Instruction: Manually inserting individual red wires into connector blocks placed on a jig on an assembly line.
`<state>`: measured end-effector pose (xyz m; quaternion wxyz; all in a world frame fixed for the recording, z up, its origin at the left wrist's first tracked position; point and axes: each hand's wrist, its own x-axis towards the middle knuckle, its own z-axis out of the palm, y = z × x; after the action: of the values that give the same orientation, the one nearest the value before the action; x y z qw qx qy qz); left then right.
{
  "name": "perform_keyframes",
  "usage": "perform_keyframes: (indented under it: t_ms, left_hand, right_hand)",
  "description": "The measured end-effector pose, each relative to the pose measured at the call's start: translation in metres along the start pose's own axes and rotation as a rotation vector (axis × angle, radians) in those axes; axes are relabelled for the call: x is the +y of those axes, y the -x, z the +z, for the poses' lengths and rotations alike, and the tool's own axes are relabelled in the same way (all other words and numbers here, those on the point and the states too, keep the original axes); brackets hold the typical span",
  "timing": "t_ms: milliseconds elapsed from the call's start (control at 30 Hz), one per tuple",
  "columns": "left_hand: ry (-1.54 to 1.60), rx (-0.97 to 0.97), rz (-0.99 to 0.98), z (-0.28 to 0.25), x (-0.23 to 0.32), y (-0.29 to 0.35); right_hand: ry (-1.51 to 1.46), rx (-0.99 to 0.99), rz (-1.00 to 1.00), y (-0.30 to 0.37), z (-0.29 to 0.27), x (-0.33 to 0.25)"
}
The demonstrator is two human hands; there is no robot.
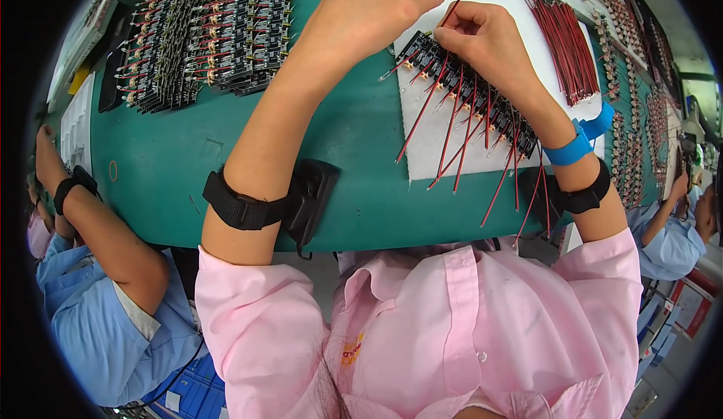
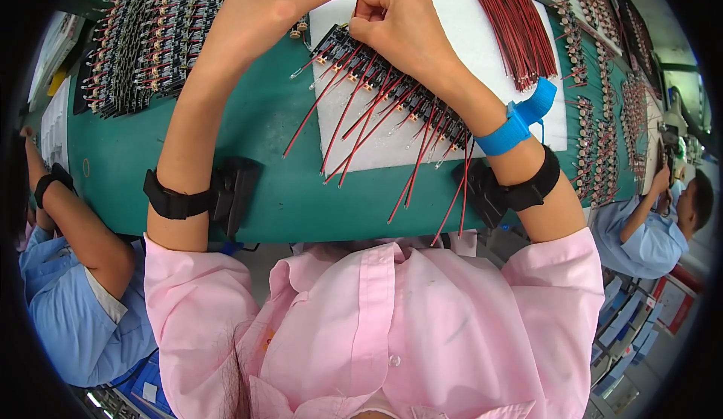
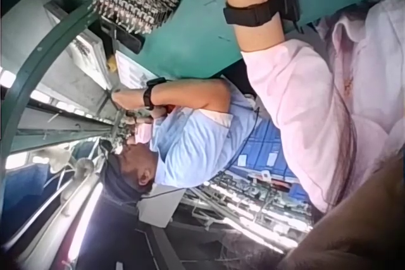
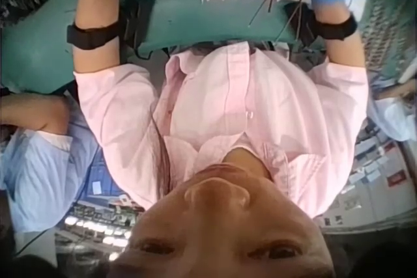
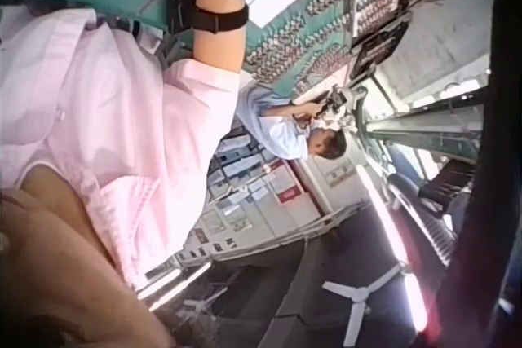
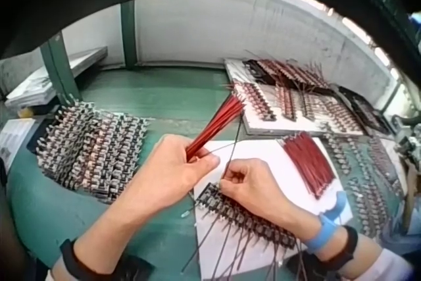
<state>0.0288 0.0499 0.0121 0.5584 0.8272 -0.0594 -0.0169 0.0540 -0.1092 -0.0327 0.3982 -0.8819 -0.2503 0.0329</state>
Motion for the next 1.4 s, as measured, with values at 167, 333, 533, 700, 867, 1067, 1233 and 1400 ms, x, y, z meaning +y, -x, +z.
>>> perform_keyframes:
  t_ms: [167, 333, 533, 700, 867, 1067, 1233, 1400]
  left_hand:
    - [-0.013, 0.006, 0.041, 0.001, 0.001, 0.000]
    - [-0.044, 0.014, 0.017, -0.001, 0.004, 0.001]
    - [-0.081, 0.029, -0.016, -0.002, 0.006, 0.001]
    - [-0.084, 0.041, -0.009, -0.002, 0.005, 0.001]
    - [-0.095, 0.045, 0.007, -0.002, 0.004, 0.001]
    - [-0.090, 0.046, 0.021, -0.001, 0.003, 0.001]
    - [-0.086, 0.027, -0.003, -0.001, 0.003, 0.000]
    - [-0.065, 0.036, 0.025, 0.001, 0.000, 0.000]
  right_hand:
    - [0.010, -0.009, 0.007, 0.000, -0.003, -0.004]
    - [0.010, 0.001, -0.011, -0.001, -0.001, -0.002]
    - [0.007, 0.010, 0.003, 0.000, 0.000, 0.000]
    - [0.006, 0.016, 0.005, 0.000, 0.001, 0.000]
    - [0.009, 0.005, -0.018, 0.000, -0.001, 0.000]
    - [0.006, -0.055, 0.037, -0.001, -0.005, -0.007]
    - [0.006, -0.079, 0.067, -0.003, -0.007, -0.009]
    - [-0.118, -0.178, 0.062, -0.008, -0.010, -0.002]
